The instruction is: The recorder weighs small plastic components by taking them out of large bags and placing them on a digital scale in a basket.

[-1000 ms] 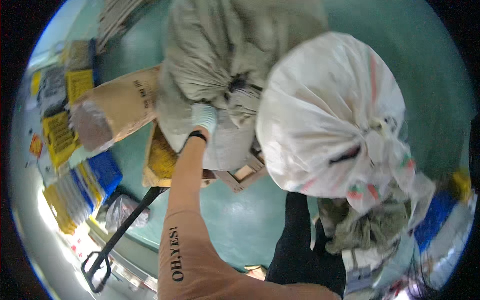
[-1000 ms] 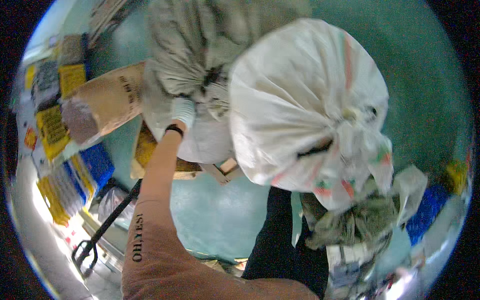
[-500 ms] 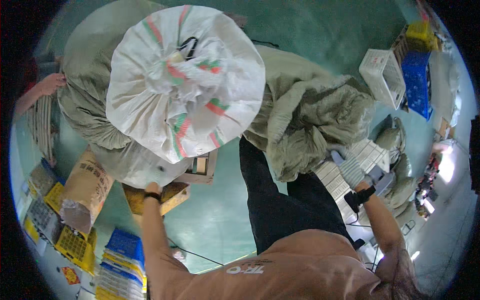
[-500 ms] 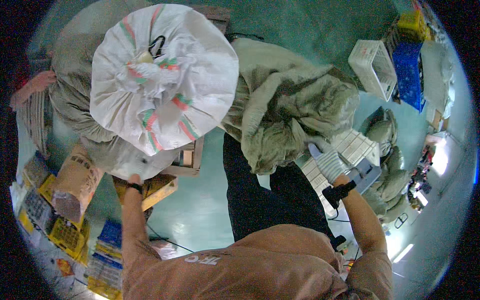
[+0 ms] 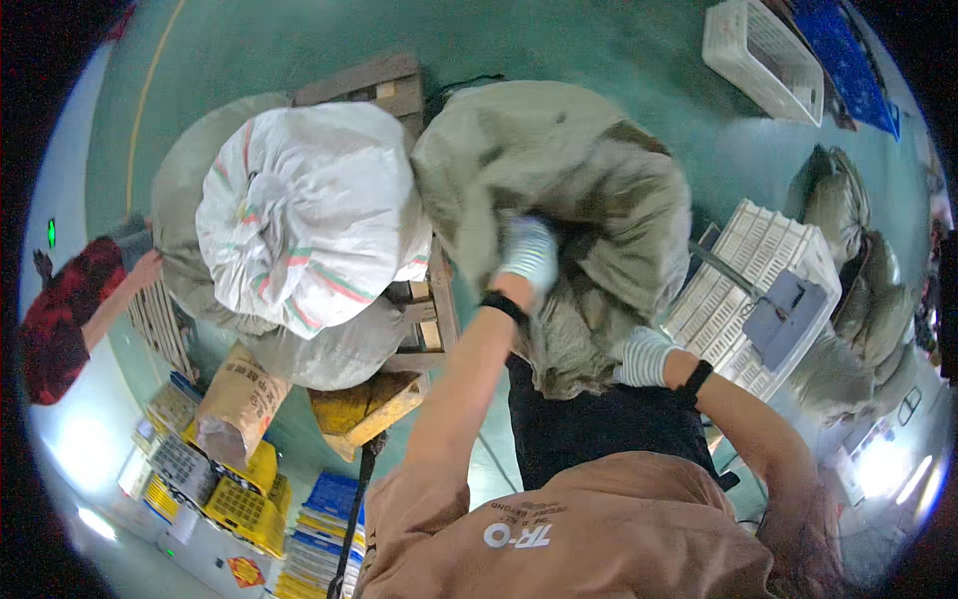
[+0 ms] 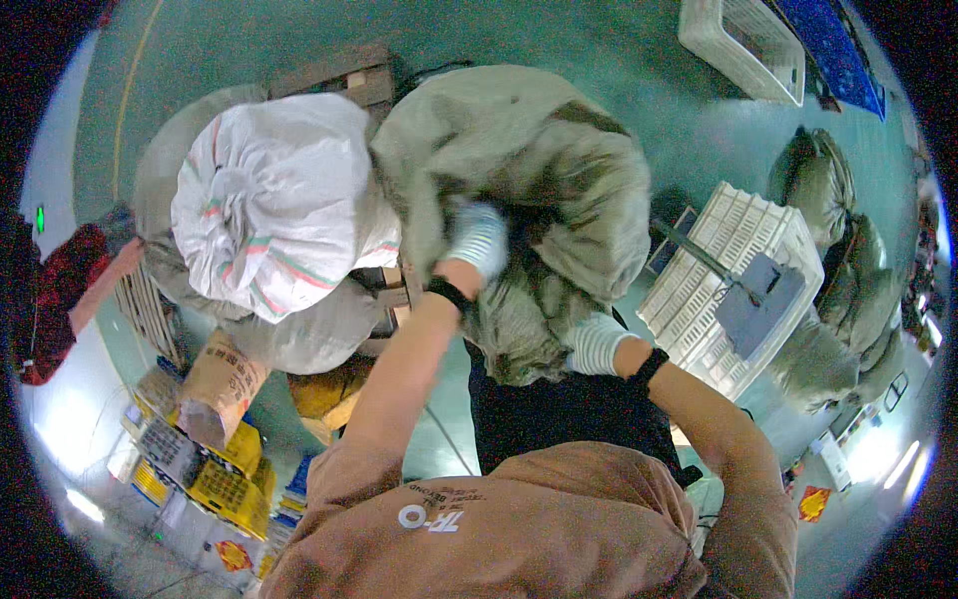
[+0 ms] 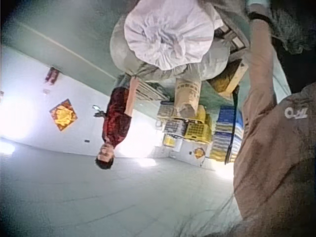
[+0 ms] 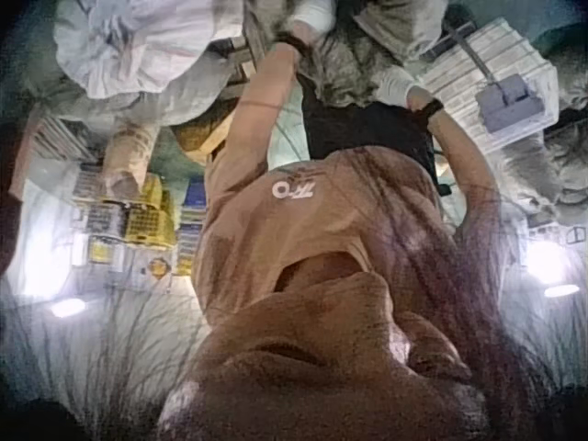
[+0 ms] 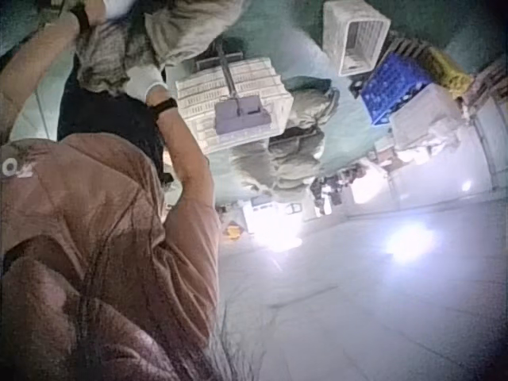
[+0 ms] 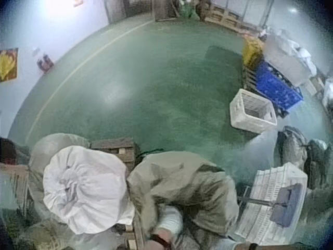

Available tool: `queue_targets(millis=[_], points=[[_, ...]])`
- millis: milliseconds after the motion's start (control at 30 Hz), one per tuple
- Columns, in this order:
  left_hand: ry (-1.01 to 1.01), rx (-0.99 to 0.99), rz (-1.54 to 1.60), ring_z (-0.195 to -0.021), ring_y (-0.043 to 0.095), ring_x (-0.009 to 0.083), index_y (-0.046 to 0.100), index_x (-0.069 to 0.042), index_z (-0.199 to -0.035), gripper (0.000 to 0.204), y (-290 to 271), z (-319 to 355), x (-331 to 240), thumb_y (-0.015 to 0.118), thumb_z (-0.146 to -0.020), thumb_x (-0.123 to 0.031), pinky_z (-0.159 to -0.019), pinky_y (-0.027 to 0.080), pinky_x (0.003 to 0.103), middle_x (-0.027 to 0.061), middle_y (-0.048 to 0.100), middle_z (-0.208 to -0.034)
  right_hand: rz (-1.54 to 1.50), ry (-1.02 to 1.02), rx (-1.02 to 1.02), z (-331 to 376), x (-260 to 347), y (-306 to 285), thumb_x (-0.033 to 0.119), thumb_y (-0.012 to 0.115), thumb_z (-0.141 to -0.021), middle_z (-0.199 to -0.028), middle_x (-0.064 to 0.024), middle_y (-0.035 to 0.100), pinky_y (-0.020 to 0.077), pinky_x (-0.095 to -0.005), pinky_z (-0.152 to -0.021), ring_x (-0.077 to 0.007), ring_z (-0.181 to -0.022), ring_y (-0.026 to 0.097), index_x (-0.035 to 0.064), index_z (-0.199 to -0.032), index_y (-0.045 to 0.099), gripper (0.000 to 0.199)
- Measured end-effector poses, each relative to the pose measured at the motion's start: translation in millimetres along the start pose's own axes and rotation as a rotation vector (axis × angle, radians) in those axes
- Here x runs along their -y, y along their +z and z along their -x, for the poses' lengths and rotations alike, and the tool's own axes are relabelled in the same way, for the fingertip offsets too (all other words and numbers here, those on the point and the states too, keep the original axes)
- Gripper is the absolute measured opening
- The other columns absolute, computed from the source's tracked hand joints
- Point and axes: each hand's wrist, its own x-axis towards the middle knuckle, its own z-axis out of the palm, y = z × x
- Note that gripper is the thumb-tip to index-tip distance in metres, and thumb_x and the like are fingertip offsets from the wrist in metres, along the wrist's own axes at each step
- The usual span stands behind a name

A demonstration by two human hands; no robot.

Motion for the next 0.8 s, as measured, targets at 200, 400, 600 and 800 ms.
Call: queue_targets(millis=[200, 400, 600, 800], points=[[-0.513, -0.365, 0.279, -0.134, 0.043, 0.0365, 0.055, -0.005, -0.136, 0.05, 12, 33, 138, 0.047, -0.096, -0.033, -0.115, 0.029, 0.043, 0.0176, 0.05, -0.144, 0.105, 0.156, -0.163, 7, -46, 20, 0.025, 0.057, -0.083, -0.099, -0.0221, 0.069, 0.0505, -0.047, -0.087, -0.0392, -0.097, 0.065, 0.0083, -0.11, 0.068, 0.034], [-0.231, -0.501, 0.331, -0.133, 0.044, 0.0358, 0.055, -0.004, -0.135, 0.054, 31, -41, 99, 0.047, -0.096, -0.041, -0.115, 0.028, 0.044, 0.0167, 0.051, -0.143, -0.568, -0.128, -0.573, -75, 4, -54, 0.023, 0.054, -0.086, -0.09, -0.0243, 0.068, 0.0511, -0.0517, -0.079, -0.044, -0.087, 0.064, 0.006, -0.094, 0.069, 0.024], [-0.253, 0.047, 0.241, -0.11, 0.061, 0.0327, 0.067, -0.005, -0.111, 0.03, 52, -71, 76, 0.047, -0.095, -0.021, -0.095, 0.048, 0.043, 0.0156, 0.065, -0.122, 0.491, 0.015, -0.765, -168, -69, -174, 0.011, 0.053, -0.082, -0.076, -0.0193, 0.069, 0.0537, -0.0436, -0.061, -0.0332, -0.068, 0.067, 0.0022, -0.08, 0.07, 0.019], [0.214, 0.697, 0.091, -0.119, 0.057, 0.0376, 0.063, -0.013, -0.126, 0.044, 61, -22, 94, 0.053, -0.092, -0.04, -0.103, 0.044, 0.047, 0.0156, 0.06, -0.132, 0.746, 0.031, -1.063, -180, -145, -257, 0.01, 0.057, -0.083, -0.079, -0.0185, 0.069, 0.0547, -0.0422, -0.061, -0.0317, -0.071, 0.069, 0.0061, -0.082, 0.069, 0.013]])
